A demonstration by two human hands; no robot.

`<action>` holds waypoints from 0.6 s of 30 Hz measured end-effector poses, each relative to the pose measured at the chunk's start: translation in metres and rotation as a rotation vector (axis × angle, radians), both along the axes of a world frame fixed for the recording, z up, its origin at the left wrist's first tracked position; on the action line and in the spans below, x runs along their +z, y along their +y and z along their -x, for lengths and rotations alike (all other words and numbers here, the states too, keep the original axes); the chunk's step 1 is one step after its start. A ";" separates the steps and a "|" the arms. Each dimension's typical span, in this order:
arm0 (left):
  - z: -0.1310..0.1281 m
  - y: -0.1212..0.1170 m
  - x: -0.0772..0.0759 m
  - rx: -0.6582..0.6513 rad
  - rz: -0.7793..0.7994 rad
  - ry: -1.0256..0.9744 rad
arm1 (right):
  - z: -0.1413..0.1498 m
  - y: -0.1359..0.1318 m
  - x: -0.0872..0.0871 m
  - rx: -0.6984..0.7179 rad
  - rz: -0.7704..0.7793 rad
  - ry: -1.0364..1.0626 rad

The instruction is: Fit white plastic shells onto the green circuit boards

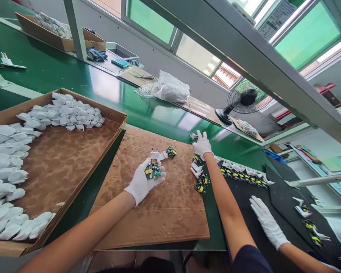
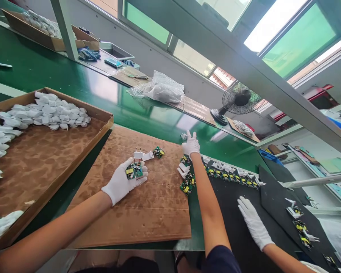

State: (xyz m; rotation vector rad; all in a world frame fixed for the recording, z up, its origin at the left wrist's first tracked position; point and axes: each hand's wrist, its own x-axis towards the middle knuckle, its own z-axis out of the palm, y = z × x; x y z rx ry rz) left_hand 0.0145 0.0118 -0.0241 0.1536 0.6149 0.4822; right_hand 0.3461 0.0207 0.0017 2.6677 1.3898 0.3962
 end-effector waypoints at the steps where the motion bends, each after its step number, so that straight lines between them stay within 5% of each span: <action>1: 0.000 0.000 0.000 -0.005 -0.009 -0.003 | -0.007 0.010 -0.002 -0.001 0.019 0.008; 9: -0.002 0.003 -0.001 -0.021 -0.034 -0.052 | -0.022 0.028 -0.015 0.136 0.055 -0.013; 18: -0.002 0.003 -0.008 -0.027 -0.034 -0.054 | -0.027 -0.020 0.027 0.264 0.146 -0.006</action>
